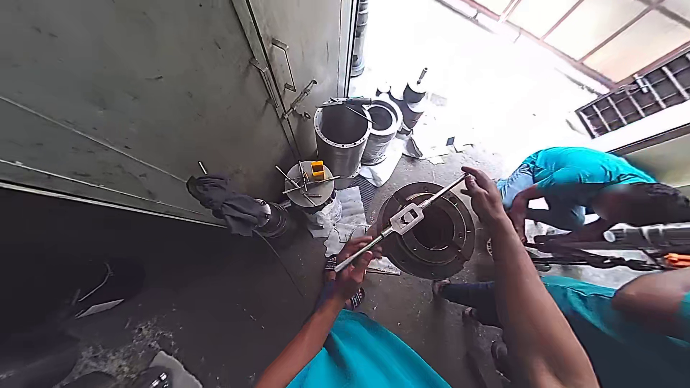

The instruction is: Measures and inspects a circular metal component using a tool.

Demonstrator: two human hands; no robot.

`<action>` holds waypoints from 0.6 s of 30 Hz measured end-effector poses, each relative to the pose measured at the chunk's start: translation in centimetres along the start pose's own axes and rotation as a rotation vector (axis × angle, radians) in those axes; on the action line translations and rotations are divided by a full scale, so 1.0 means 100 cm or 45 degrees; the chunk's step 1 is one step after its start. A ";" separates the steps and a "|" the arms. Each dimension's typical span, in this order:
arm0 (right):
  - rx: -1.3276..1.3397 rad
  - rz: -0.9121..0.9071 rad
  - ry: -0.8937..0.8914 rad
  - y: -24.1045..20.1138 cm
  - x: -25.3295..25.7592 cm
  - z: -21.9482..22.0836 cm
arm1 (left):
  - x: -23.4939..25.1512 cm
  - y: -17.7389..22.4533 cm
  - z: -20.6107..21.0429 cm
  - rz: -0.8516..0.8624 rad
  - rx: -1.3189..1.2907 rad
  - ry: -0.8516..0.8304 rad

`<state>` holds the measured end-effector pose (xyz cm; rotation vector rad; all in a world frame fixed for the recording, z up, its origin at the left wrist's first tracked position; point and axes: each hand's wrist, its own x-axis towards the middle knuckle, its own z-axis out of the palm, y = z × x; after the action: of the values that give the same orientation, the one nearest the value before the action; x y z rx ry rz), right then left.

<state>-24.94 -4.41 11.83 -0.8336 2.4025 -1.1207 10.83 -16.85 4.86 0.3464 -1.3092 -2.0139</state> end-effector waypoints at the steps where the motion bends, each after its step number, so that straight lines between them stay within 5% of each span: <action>1: 0.137 0.044 0.001 -0.001 0.008 0.008 | -0.005 0.005 0.000 -0.023 -0.066 0.057; 5: 0.185 0.151 0.033 -0.015 0.018 0.031 | -0.012 0.014 0.001 -0.139 -0.242 0.092; 10: -0.111 0.143 0.175 0.010 -0.005 0.007 | 0.007 0.022 -0.011 -0.268 -0.293 0.236; 14: -0.398 0.046 0.183 0.025 -0.088 -0.016 | 0.058 0.029 -0.015 -0.365 -0.026 0.444; 18: -0.053 0.072 -0.061 0.036 -0.199 -0.015 | 0.130 0.028 -0.001 -0.494 0.471 0.250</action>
<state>-11.91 11.06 11.38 -0.7912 2.4022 -1.0211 2.64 -26.45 9.17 1.0113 -1.5761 -1.9666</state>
